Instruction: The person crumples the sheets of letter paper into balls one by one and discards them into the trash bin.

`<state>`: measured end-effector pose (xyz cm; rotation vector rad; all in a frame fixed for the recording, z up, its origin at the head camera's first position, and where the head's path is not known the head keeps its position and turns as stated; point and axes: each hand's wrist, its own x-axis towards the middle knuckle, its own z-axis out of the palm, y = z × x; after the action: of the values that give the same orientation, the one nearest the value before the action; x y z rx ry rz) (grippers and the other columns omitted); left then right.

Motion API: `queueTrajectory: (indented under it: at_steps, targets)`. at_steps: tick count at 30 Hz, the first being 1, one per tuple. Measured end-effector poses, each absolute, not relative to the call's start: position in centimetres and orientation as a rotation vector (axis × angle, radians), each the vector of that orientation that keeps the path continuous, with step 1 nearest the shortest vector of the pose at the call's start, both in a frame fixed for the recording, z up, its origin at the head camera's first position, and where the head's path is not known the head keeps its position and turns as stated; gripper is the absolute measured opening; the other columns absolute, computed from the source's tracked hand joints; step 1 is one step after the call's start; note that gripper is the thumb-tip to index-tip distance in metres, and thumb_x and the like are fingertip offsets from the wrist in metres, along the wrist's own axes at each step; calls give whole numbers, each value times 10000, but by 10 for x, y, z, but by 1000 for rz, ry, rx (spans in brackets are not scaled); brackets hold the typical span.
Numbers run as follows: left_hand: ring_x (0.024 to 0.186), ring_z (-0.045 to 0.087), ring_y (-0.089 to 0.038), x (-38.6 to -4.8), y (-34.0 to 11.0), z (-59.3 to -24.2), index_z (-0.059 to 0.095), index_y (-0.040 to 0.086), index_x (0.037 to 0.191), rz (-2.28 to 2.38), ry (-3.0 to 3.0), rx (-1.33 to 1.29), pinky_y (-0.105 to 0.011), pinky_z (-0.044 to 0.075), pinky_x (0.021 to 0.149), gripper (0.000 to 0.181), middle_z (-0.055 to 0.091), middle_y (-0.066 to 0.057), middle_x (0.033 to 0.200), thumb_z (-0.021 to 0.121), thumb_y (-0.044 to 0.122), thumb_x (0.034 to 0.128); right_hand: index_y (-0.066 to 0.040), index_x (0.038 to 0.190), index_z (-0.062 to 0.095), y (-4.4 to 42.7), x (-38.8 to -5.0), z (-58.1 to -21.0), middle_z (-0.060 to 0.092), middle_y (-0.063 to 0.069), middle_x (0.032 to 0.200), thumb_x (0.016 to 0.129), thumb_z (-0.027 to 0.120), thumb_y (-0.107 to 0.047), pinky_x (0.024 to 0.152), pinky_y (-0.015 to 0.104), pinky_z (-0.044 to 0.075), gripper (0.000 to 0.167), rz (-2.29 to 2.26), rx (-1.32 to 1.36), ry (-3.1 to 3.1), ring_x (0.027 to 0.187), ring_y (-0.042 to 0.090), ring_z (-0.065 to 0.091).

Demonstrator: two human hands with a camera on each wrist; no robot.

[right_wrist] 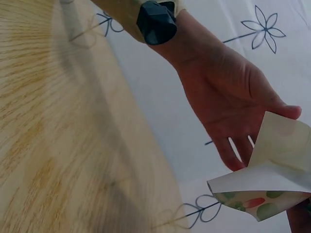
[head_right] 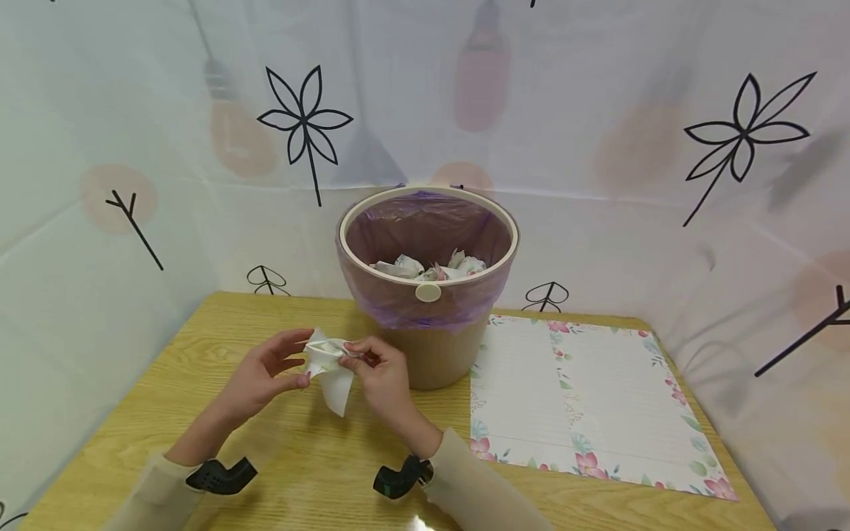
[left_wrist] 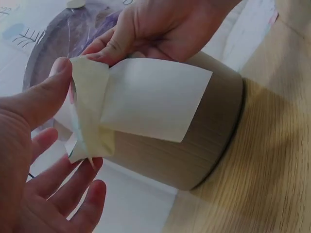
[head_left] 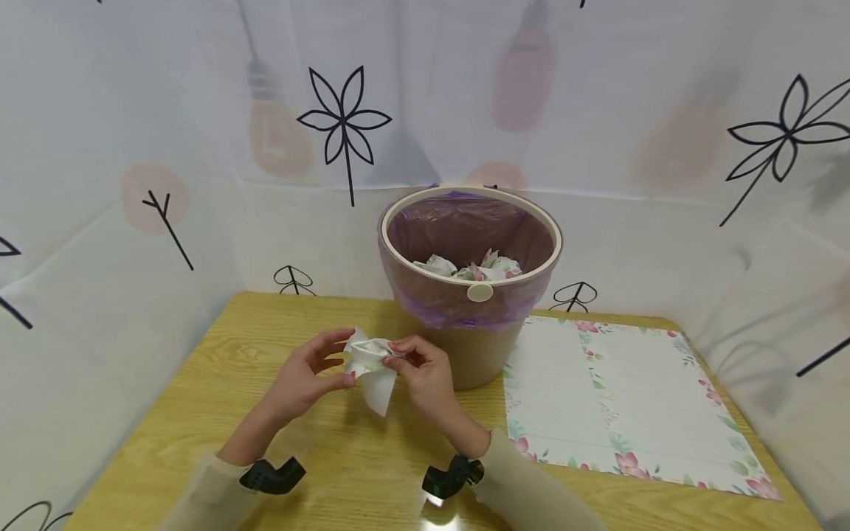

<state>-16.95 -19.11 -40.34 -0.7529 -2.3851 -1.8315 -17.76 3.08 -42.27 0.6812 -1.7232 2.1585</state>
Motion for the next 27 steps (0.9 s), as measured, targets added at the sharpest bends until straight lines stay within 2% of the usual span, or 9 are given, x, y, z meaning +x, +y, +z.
queueTrajectory:
  at_steps: [4,7,11,14,19,24,27]
  targets:
    - [1227,550,-223,-166,-182,-403,569,62,1380,-1818,-2323,-727,-449,485,989,629,580,-125,1362,813,4,804,76,875,663,29,-177,-421,685,131,916,791,718,176,674,192,533,142,2211,634,-1688,827,107,654]
    - [1195,555,-144,-164,-175,-403,597,48,1355,-1781,-2268,-687,-366,515,945,640,596,-125,1326,834,-15,764,143,901,631,28,-175,-420,681,59,918,798,698,192,669,195,542,132,2259,653,-1673,807,100,646]
    - [1099,571,-146,-162,-169,-404,635,35,1312,-1753,-2205,-673,-298,548,857,616,616,-149,1203,844,-27,735,220,938,573,25,-173,-421,666,-44,918,805,678,202,669,190,539,171,2312,676,-1672,791,83,632]
    - [989,593,-171,-162,-167,-405,676,5,1244,-1744,-2177,-685,-294,571,764,525,624,-139,1094,829,-39,744,213,949,572,23,-171,-422,670,-65,931,817,679,187,685,195,544,171,2347,636,-1689,810,89,644]
    - [804,553,-145,-164,-165,-405,719,-30,1119,-1658,-2147,-703,-245,531,582,395,604,-83,924,805,-104,741,174,950,600,19,-169,-422,688,-22,969,837,704,131,722,234,559,159,2340,587,-1713,853,125,669]
    - [812,587,-129,-167,-158,-402,716,-7,930,-1507,-2118,-708,-196,440,497,287,631,-100,899,818,-143,698,97,904,655,16,-169,-422,703,101,968,832,716,120,724,224,546,97,2251,520,-1703,845,128,667]
    - [802,598,-126,-169,-153,-402,720,40,878,-1453,-2104,-650,-187,419,487,251,642,-73,887,836,-100,705,63,877,673,13,-169,-421,705,173,966,830,718,121,719,223,545,87,2186,476,-1683,860,149,677]
